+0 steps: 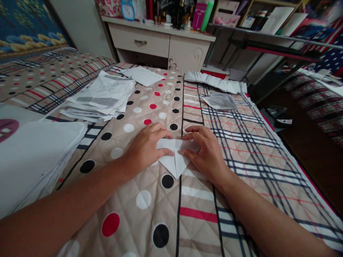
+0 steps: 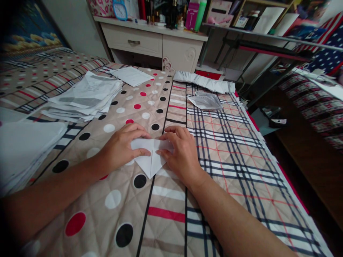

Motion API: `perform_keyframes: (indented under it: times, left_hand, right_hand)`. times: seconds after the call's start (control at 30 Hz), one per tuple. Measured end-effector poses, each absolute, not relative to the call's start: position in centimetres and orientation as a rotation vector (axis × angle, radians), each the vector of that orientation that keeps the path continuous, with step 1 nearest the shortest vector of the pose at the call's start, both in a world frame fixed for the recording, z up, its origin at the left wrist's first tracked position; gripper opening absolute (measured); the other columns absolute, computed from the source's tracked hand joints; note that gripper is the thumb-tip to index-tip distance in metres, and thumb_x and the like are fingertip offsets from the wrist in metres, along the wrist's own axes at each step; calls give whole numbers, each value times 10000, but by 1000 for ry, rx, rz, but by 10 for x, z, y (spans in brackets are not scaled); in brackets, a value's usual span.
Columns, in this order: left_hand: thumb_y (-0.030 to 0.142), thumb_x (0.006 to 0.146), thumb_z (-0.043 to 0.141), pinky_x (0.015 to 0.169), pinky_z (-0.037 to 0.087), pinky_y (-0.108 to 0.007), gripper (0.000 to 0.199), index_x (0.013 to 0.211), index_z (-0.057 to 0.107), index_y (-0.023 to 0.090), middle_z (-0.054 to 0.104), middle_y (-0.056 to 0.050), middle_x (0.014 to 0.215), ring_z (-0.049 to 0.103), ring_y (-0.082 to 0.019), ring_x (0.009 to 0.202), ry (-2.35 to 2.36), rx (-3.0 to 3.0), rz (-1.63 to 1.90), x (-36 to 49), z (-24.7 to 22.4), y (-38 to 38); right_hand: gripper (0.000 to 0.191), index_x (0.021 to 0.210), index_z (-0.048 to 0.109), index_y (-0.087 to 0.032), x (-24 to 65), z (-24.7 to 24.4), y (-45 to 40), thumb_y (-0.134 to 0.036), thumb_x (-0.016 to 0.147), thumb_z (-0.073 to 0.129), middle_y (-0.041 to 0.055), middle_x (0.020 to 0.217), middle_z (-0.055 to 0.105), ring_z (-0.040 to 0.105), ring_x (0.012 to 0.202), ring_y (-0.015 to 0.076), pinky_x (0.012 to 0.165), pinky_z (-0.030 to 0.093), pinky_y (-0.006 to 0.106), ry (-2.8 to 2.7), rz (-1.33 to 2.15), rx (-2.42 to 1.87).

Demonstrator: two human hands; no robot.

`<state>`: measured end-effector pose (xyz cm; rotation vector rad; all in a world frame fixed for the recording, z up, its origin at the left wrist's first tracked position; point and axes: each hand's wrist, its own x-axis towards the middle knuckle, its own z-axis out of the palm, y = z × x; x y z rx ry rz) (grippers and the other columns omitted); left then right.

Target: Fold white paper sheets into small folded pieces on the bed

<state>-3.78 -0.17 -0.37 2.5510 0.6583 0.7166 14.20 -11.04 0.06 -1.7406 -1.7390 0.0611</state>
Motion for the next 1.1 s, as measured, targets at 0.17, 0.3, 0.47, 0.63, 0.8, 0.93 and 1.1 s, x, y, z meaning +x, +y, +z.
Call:
perform_keyframes:
  times: [0.17, 0.3, 0.47, 0.63, 0.8, 0.93, 1.1]
  left_hand:
    - [329, 641, 851, 814, 449, -367, 358, 905, 642, 208, 670, -8, 914, 606, -212, 892, 681, 2626, 698, -38, -2, -2]
    - [348, 656, 831, 759, 473, -336, 351, 956, 691, 233, 714, 5, 907, 641, -188, 807, 719, 2462, 598, -36, -8, 5]
    - [344, 661, 814, 738, 501, -315, 246, 855, 743, 210, 738, -10, 875, 666, -186, 782, 653, 2267, 475, -31, -10, 16]
    - [213, 727, 755, 655, 472, -262, 52, 756, 727, 179, 706, -2, 765, 639, -136, 696, 513, 2242, 548, -34, -7, 19]
    - [166, 819, 676, 726, 400, -307, 85, 747, 710, 195, 672, 6, 731, 598, -140, 720, 281, 2672, 796, -44, -6, 12]
    - [128, 849, 618, 736, 367, -330, 145, 741, 689, 192, 673, -7, 755, 583, -160, 745, 175, 2878, 896, -48, -2, 5]
    - [117, 859, 593, 719, 355, -321, 164, 744, 680, 195, 668, 0, 750, 573, -153, 731, 154, 2934, 899, -48, 1, 2]
  right_hand:
    - [164, 877, 663, -213, 140, 4, -111, -222, 737, 748, 25, 895, 698, 632, 885, 222, 807, 453, 361, -1724, 165, -1795]
    - [238, 971, 690, -219, 144, 1, -105, -227, 741, 748, 10, 938, 733, 666, 845, 186, 788, 471, 313, -1654, 410, -1750]
    - [121, 842, 740, -211, 151, -1, -94, -228, 724, 761, -14, 800, 728, 655, 725, 157, 662, 459, 261, -1633, 630, -1705]
    - [26, 745, 720, -186, 155, -2, -94, -192, 742, 745, -16, 716, 687, 617, 656, 127, 612, 432, 236, -1667, 596, -1591]
    - [119, 730, 715, -193, 155, -1, -102, -105, 795, 668, 13, 757, 688, 634, 724, 140, 705, 432, 269, -1900, 333, -1410]
    - [162, 747, 711, -207, 154, -1, -106, -75, 806, 637, 15, 809, 703, 649, 803, 161, 805, 392, 322, -1990, 105, -1425]
    - [154, 763, 695, -202, 154, -3, -108, -66, 803, 635, 10, 838, 714, 653, 817, 158, 806, 385, 319, -2013, 89, -1431]
